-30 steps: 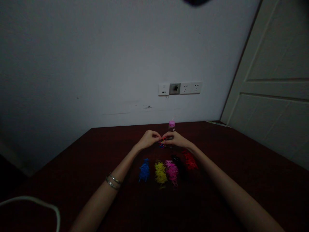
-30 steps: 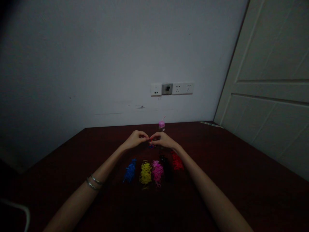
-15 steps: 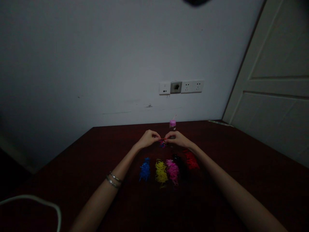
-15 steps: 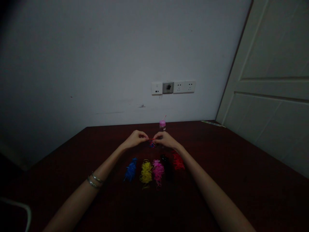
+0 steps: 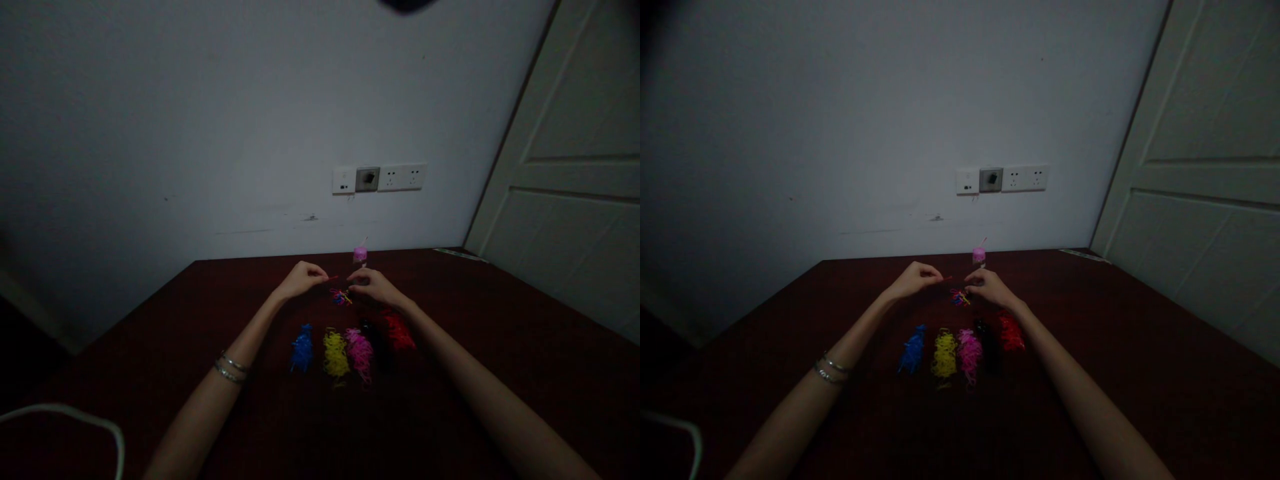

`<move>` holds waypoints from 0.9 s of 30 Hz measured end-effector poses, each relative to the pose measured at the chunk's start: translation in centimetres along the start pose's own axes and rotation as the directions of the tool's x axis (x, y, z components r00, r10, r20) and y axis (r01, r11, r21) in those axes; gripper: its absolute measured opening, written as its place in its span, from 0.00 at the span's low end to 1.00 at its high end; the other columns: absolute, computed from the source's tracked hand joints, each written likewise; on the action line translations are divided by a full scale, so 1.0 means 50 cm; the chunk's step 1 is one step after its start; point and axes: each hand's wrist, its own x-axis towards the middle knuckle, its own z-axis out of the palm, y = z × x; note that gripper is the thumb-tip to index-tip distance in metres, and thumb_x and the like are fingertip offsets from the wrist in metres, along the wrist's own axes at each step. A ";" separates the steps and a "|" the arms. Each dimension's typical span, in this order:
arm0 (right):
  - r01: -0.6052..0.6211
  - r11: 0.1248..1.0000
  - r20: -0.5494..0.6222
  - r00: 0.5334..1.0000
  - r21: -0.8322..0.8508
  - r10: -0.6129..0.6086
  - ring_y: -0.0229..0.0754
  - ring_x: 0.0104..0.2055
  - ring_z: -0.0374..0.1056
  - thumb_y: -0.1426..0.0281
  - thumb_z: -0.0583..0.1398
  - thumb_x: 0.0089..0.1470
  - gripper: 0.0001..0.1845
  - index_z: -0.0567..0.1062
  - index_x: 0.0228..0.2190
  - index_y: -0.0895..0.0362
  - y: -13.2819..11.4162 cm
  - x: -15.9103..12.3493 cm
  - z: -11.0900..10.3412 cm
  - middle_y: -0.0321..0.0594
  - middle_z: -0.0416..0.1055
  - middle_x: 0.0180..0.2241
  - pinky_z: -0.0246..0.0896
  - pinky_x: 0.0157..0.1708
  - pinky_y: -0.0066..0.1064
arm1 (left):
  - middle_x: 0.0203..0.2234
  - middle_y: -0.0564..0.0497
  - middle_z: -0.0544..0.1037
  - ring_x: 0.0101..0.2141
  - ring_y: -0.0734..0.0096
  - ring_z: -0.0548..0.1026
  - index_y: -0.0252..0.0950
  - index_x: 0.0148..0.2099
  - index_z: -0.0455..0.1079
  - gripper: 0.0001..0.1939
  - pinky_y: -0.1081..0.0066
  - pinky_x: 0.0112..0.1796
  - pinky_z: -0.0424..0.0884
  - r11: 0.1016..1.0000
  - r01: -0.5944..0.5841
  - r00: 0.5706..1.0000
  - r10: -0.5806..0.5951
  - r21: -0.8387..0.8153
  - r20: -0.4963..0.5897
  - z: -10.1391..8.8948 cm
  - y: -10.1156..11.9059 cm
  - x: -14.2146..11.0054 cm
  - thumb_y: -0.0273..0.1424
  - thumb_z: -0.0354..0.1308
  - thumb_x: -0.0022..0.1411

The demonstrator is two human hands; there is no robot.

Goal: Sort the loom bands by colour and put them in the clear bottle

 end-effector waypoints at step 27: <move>0.057 0.998 -0.154 0.986 -0.018 -0.059 0.43 0.36 0.67 0.69 0.58 0.45 0.10 0.76 0.32 0.56 -0.041 0.004 -0.103 0.42 0.73 0.33 0.61 0.39 0.34 | 0.27 0.49 0.77 0.27 0.74 0.71 0.31 0.33 0.75 0.12 0.78 0.29 0.63 0.983 -0.106 0.968 0.068 0.148 0.243 0.197 0.000 0.039 0.25 0.50 0.50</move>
